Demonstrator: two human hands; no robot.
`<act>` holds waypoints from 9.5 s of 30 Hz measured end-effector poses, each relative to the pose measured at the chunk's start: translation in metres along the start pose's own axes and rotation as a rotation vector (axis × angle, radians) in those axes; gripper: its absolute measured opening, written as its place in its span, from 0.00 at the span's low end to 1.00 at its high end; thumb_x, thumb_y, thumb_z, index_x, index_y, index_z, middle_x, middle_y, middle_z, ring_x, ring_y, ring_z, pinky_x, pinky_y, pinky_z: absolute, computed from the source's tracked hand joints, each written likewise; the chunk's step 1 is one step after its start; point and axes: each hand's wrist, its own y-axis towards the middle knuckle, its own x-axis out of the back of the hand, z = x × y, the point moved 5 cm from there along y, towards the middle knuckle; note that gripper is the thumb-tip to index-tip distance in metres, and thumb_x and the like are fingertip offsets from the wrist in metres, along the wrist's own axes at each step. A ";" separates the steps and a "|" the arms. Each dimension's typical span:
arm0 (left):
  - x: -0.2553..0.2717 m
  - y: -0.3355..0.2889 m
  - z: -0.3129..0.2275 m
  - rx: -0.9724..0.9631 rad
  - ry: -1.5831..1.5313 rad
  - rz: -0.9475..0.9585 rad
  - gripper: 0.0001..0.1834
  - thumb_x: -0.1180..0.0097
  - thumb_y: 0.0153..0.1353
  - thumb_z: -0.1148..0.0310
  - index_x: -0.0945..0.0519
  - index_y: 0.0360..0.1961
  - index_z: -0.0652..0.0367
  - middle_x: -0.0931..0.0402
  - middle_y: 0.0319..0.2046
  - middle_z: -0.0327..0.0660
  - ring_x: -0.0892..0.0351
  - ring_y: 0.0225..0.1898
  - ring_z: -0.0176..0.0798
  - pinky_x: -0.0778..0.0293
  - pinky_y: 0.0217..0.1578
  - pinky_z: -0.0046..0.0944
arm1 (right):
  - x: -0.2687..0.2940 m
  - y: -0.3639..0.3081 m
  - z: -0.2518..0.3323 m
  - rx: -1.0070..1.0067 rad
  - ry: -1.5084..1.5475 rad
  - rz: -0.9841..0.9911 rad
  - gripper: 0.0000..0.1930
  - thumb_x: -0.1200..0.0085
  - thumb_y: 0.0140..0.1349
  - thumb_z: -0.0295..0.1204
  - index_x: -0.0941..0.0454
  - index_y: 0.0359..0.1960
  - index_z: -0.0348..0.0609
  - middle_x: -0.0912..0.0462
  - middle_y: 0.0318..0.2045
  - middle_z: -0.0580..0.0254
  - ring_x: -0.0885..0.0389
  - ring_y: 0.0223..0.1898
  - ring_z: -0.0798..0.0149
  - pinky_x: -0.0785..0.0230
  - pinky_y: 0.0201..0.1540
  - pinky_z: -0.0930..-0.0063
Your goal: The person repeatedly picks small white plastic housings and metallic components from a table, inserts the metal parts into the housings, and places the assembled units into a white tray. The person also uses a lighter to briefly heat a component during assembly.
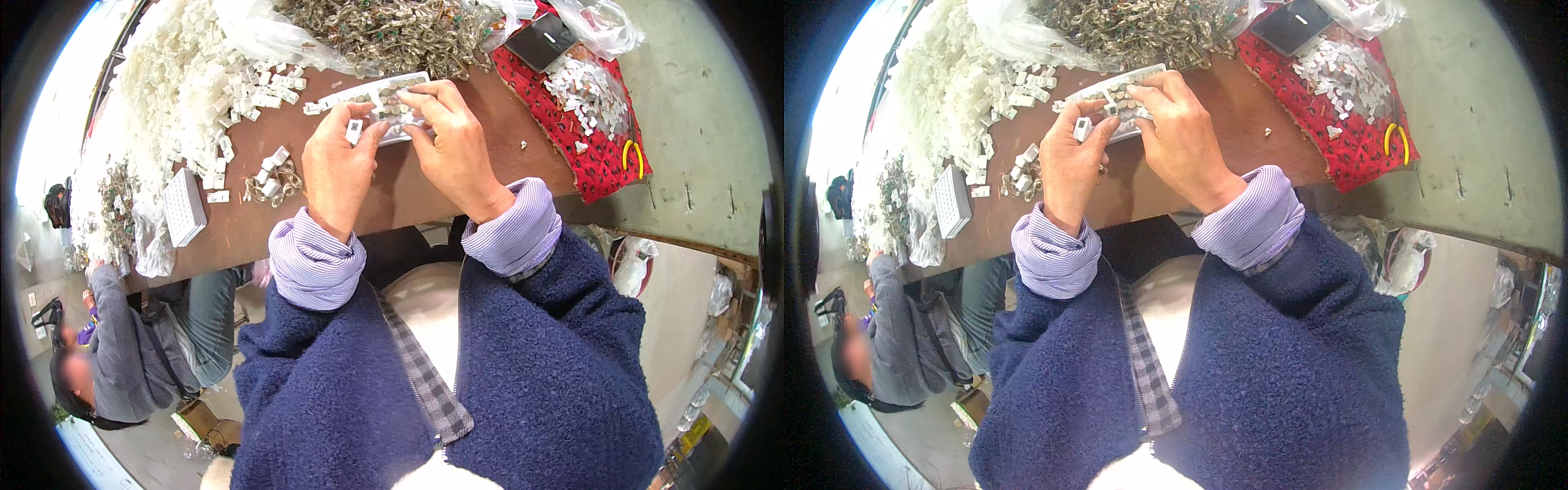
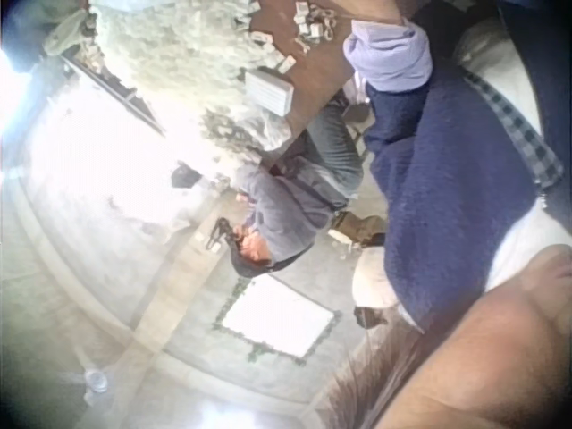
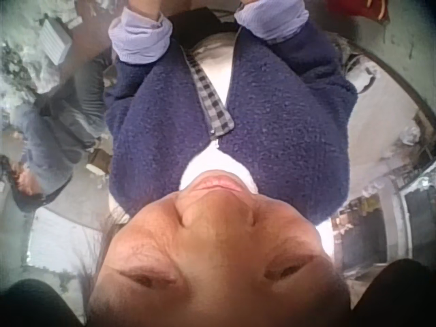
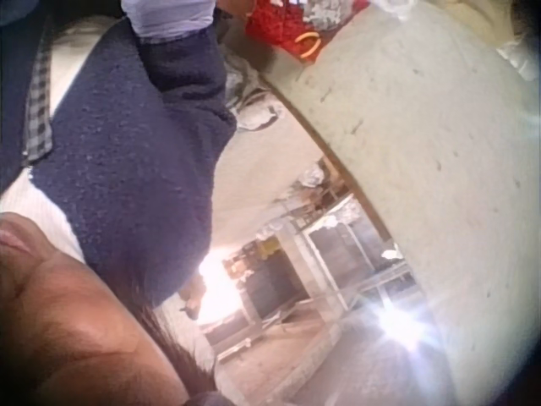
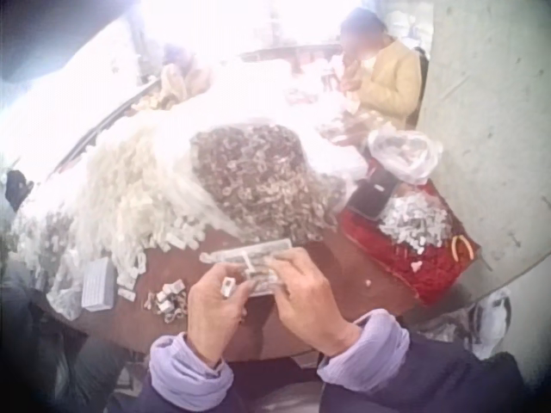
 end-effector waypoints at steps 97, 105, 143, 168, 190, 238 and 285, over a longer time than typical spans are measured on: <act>0.051 -0.062 -0.002 0.268 -0.551 0.247 0.16 0.30 0.71 0.72 0.15 0.58 0.63 0.14 0.36 0.33 0.25 0.21 0.21 0.30 0.19 0.25 | 0.004 -0.029 0.059 0.142 0.336 0.127 0.05 0.36 0.68 0.19 0.17 0.43 0.38 0.12 0.40 0.55 0.14 0.43 0.49 0.25 0.50 0.59; 0.033 -0.071 0.010 0.169 -0.743 0.152 0.12 0.30 0.72 0.73 0.16 0.53 0.64 0.10 0.40 0.41 0.25 0.20 0.22 0.30 0.16 0.26 | 0.013 -0.052 0.048 -0.331 0.542 0.182 0.01 0.39 0.72 0.20 0.18 0.41 0.37 0.15 0.35 0.55 0.18 0.35 0.65 0.27 0.39 0.67; -0.010 -0.088 0.033 0.342 -0.870 0.218 0.11 0.32 0.74 0.71 0.15 0.54 0.61 0.14 0.35 0.36 0.25 0.21 0.23 0.30 0.16 0.25 | 0.023 -0.055 0.050 0.343 -0.110 0.096 0.10 0.28 0.58 0.24 0.15 0.39 0.47 0.17 0.34 0.67 0.16 0.43 0.59 0.32 0.67 0.51; 0.018 -0.054 0.063 0.428 -1.149 0.186 0.21 0.36 0.78 0.62 0.20 0.64 0.63 0.10 0.50 0.50 0.26 0.23 0.22 0.25 0.18 0.26 | -0.020 -0.001 0.020 0.260 -0.482 0.225 0.05 0.38 0.61 0.21 0.17 0.39 0.40 0.18 0.39 0.53 0.17 0.47 0.46 0.23 0.53 0.54; 0.019 -0.065 0.057 0.385 -1.069 0.144 0.24 0.35 0.77 0.66 0.22 0.68 0.64 0.11 0.52 0.50 0.23 0.25 0.22 0.24 0.20 0.26 | -0.012 0.005 0.027 0.254 -0.110 0.223 0.05 0.35 0.62 0.19 0.16 0.38 0.38 0.18 0.37 0.52 0.17 0.42 0.45 0.22 0.45 0.54; -0.001 -0.078 0.015 0.206 -0.794 0.142 0.15 0.29 0.72 0.71 0.15 0.56 0.64 0.13 0.36 0.39 0.23 0.22 0.23 0.27 0.19 0.26 | 0.019 -0.031 0.047 0.147 0.216 0.064 0.10 0.32 0.58 0.15 0.13 0.40 0.38 0.11 0.35 0.55 0.11 0.36 0.52 0.19 0.40 0.64; 0.006 -0.078 0.036 0.374 -1.085 0.411 0.22 0.37 0.78 0.63 0.22 0.66 0.66 0.11 0.46 0.42 0.30 0.22 0.18 0.32 0.18 0.20 | 0.006 -0.032 0.046 -0.029 0.413 0.133 0.09 0.31 0.64 0.18 0.15 0.45 0.39 0.11 0.42 0.57 0.12 0.46 0.63 0.20 0.50 0.68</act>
